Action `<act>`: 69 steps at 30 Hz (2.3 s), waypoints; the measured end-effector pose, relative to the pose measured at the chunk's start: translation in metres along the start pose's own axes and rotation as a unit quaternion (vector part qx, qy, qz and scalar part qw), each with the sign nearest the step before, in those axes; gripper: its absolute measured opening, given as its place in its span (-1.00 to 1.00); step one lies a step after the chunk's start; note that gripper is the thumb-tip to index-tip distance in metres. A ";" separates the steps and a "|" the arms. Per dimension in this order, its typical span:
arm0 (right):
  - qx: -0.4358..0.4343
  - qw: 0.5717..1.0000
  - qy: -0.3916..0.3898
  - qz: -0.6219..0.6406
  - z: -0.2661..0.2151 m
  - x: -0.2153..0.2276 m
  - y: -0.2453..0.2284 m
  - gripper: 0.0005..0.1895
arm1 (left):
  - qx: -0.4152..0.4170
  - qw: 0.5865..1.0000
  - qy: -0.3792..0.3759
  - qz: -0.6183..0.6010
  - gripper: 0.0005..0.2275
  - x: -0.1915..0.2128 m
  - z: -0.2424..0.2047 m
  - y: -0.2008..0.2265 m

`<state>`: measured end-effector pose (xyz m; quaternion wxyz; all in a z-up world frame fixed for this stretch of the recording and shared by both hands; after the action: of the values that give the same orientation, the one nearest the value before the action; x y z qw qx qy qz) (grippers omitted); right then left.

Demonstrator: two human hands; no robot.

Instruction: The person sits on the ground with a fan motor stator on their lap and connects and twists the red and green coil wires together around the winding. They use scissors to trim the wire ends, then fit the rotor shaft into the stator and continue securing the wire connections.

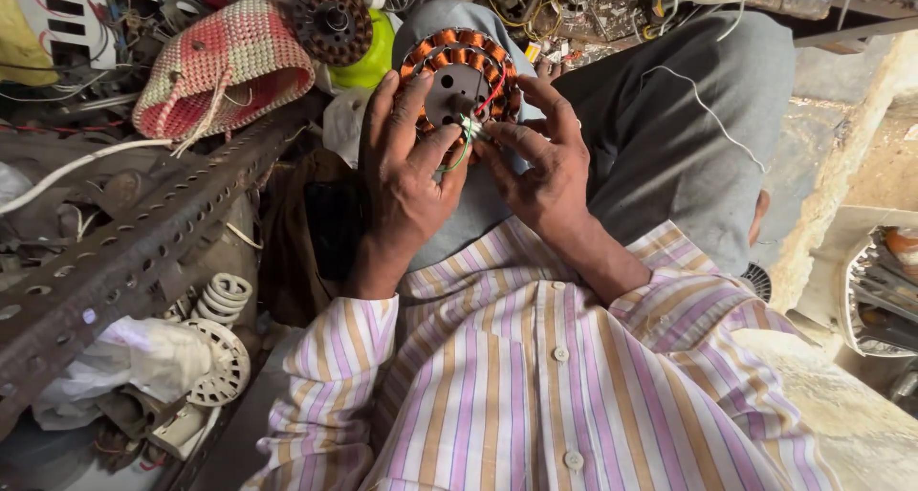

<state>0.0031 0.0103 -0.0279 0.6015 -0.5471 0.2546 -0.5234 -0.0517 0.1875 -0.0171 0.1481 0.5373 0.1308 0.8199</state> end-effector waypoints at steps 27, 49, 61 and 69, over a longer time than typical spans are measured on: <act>-0.022 0.997 -0.070 0.013 0.001 0.005 0.013 -0.66 | 0.065 0.996 0.033 -0.052 -0.84 -0.027 -0.018 -0.006; 0.070 0.990 -0.064 -0.104 -0.003 0.005 -0.001 -0.69 | 0.054 0.997 0.049 -0.042 -0.94 -0.029 -0.020 -0.001; 0.089 0.977 -0.058 -0.184 0.005 0.042 -0.040 -0.61 | 0.077 0.992 0.029 -0.097 -0.76 -0.001 -0.017 -0.021; 0.126 0.821 0.004 -0.557 -0.009 0.140 -0.054 -0.58 | 0.168 0.977 0.095 -0.094 -0.77 0.069 -0.029 -0.020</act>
<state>0.0215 -0.1119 0.0568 0.2701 -0.5131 -0.1587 -0.7991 -0.1025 0.2306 0.0218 0.1189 0.4595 0.3305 0.8158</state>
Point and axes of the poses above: each hand's wrist, its own z-axis towards the middle knuckle, its own x-axis out of the back of the hand, y = z × x, the point moved 1 cm from there along z, towards the middle knuckle, and after that the axes turned 15 degrees about z, right-handed, at the moved point
